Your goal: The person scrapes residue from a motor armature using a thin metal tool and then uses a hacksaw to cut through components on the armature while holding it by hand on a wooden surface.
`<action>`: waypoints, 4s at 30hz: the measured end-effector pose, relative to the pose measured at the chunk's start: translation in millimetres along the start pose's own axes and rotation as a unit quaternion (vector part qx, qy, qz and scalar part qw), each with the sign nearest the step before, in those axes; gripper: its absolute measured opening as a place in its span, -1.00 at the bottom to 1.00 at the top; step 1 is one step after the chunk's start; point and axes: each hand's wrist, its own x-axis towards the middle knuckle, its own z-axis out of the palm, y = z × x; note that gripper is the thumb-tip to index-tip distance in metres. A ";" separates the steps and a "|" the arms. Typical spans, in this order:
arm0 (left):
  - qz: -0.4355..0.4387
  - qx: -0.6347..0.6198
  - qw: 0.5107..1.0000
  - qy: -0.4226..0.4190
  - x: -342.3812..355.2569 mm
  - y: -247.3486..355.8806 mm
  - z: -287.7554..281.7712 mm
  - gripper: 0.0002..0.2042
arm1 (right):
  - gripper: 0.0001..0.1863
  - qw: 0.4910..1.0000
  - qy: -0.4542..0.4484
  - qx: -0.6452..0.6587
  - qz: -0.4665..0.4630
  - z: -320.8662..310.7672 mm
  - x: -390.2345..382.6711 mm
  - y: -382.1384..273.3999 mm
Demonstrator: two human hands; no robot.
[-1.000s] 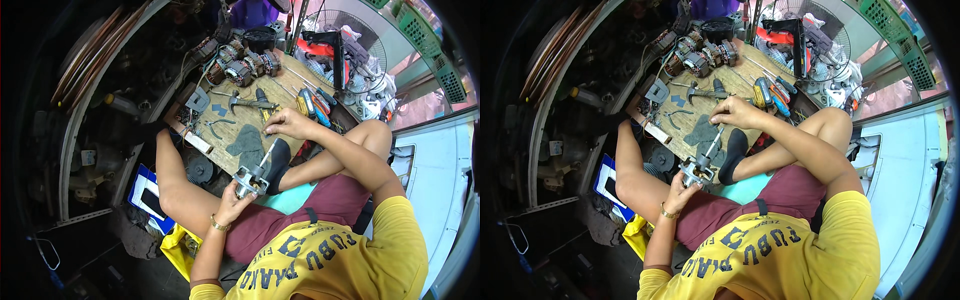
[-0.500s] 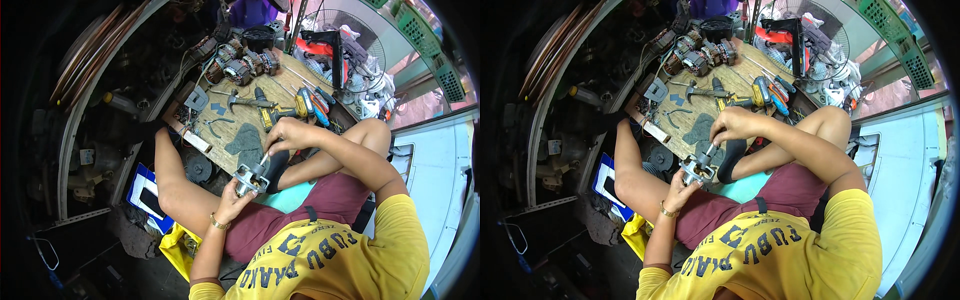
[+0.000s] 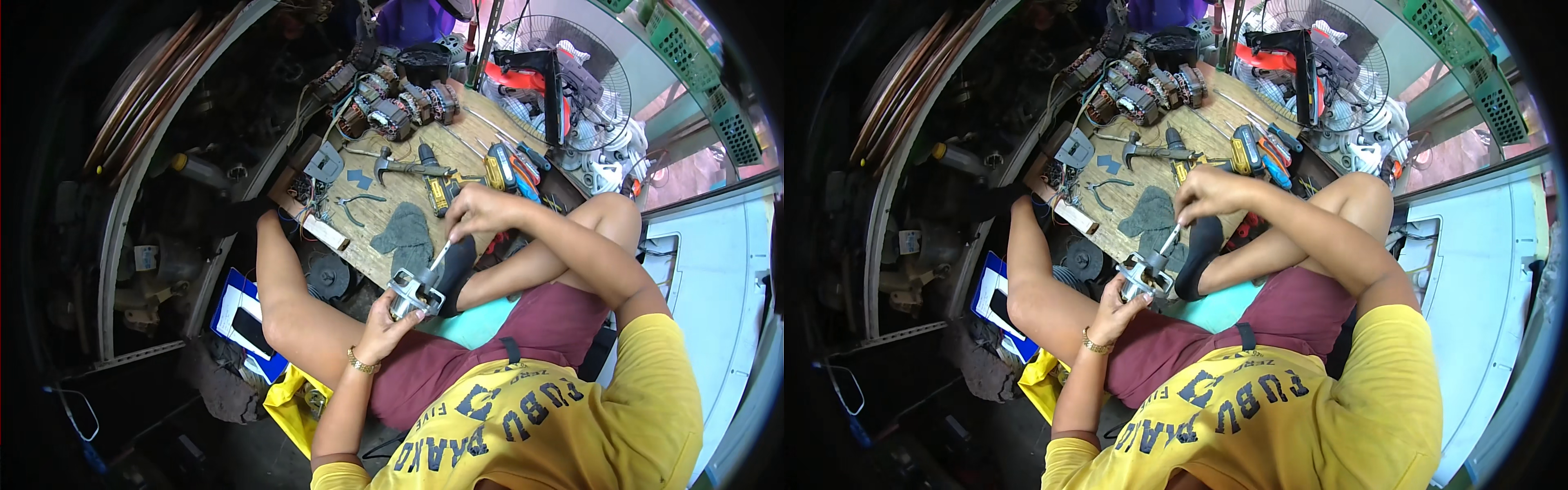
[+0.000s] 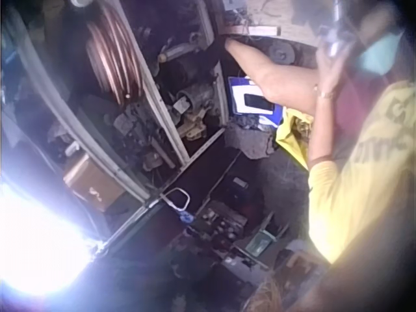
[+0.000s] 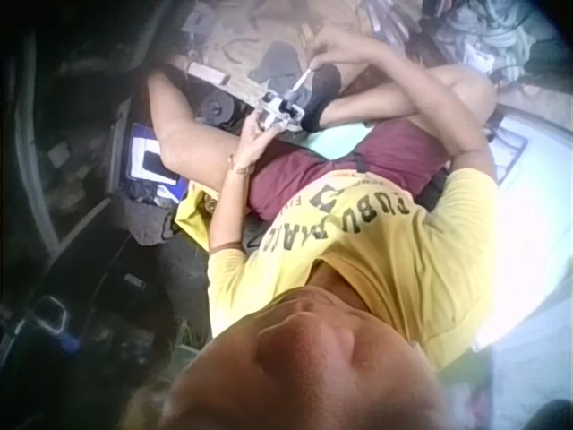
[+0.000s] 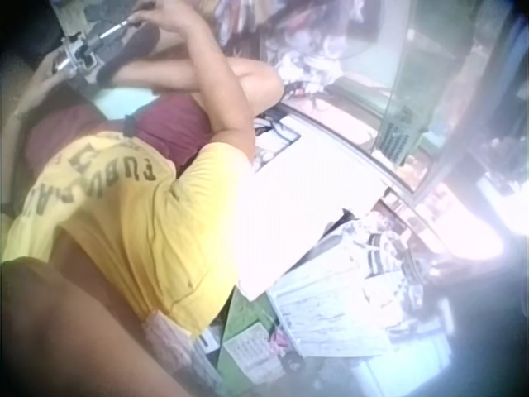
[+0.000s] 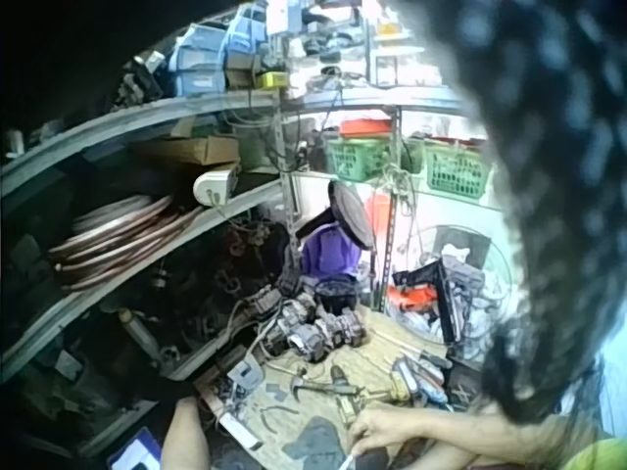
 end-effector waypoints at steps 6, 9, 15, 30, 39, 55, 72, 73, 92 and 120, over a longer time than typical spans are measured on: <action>-0.001 0.025 1.000 -0.008 3.1 0.3 1.3 -0.56 | -0.79 1.000 0.004 -0.025 -0.017 -4.2 -0.1 11.7; -0.004 -0.009 1.000 -0.004 0.8 0.7 -1.5 -0.56 | -0.84 0.994 -0.005 -0.087 -0.060 24.6 11.4 -8.6; 0.022 0.004 1.000 -0.011 6.3 1.3 4.0 -0.58 | -0.86 1.000 0.003 -0.010 -0.019 -1.5 -0.2 19.1; -0.155 -0.285 0.943 -0.073 14.8 -21.0 -20.9 -0.53 | -0.78 0.997 -0.051 0.051 0.020 -10.6 6.0 14.7; -0.124 -0.284 0.945 -0.102 13.0 -12.9 -18.1 -0.54 | -0.81 0.998 -0.063 -0.010 0.011 -1.8 3.0 -8.5; -0.078 -0.074 0.994 0.025 18.7 -11.0 -23.7 -0.57 | -0.80 0.981 0.165 0.023 0.095 -24.2 -14.6 96.7; 0.128 0.174 0.889 0.403 221.5 -141.4 -44.3 -0.51 | -0.04 0.866 0.301 -0.288 0.277 -14.2 60.1 137.0; 0.115 0.189 0.888 0.404 220.7 -143.3 -40.8 -0.48 | -0.04 0.867 0.296 -0.291 0.277 -21.2 56.3 142.8; 0.074 0.398 0.812 0.421 208.1 -169.0 -42.5 -0.43 | 0.04 0.858 0.285 -0.194 0.380 -21.7 -12.0 156.1; 0.191 -0.033 0.948 0.252 88.8 48.9 65.0 -0.51 | -0.34 0.926 0.233 0.266 -0.136 18.5 0.4 21.0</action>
